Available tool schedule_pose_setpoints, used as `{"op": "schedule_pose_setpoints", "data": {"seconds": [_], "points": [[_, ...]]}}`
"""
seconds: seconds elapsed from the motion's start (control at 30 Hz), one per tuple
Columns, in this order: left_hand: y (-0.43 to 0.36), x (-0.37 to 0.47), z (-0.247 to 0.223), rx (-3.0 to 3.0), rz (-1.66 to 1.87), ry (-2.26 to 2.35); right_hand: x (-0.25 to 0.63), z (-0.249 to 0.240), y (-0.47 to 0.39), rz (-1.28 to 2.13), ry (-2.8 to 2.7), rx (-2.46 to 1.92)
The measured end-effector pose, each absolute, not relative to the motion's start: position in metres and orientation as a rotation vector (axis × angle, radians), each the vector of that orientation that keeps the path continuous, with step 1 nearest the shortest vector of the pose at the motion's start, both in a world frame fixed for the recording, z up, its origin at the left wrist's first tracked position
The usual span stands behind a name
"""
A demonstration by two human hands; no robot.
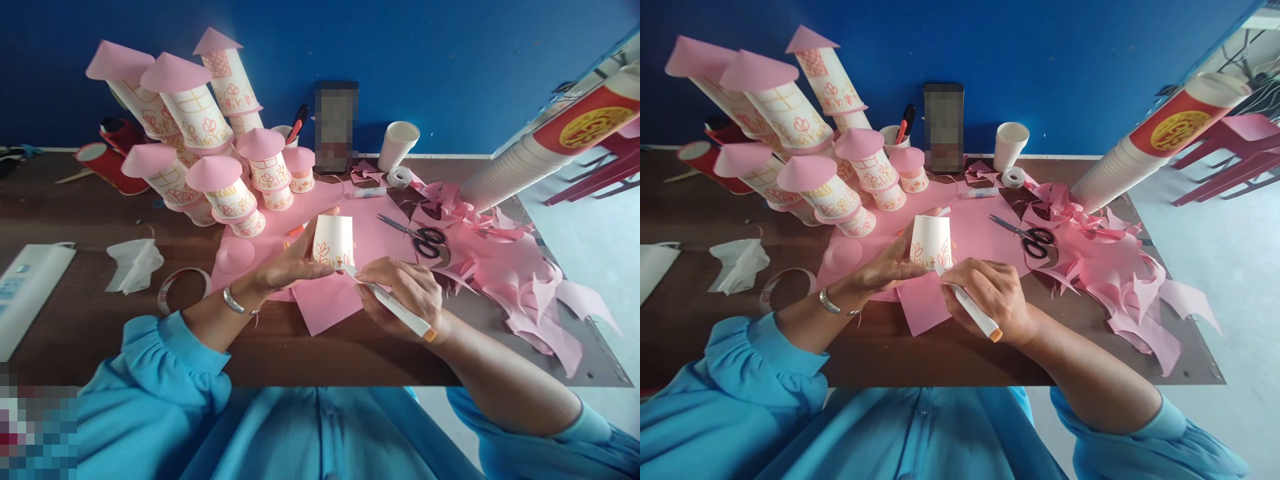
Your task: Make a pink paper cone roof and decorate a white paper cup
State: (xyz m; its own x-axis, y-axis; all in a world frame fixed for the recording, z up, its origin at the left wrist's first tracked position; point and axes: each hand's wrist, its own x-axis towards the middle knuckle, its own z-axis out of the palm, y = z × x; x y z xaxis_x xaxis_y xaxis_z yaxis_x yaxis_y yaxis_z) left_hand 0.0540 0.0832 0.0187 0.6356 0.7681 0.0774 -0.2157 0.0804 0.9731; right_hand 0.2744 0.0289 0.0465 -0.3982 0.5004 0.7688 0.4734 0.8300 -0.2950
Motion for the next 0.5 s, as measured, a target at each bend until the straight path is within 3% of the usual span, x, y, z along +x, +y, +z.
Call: {"op": "schedule_pose_setpoints", "data": {"seconds": [0.5], "points": [[0.0844,0.0532,0.0159,1.332,0.778,0.552,0.2744,0.0477,0.0277,-0.026,-2.061,-0.765]]}}
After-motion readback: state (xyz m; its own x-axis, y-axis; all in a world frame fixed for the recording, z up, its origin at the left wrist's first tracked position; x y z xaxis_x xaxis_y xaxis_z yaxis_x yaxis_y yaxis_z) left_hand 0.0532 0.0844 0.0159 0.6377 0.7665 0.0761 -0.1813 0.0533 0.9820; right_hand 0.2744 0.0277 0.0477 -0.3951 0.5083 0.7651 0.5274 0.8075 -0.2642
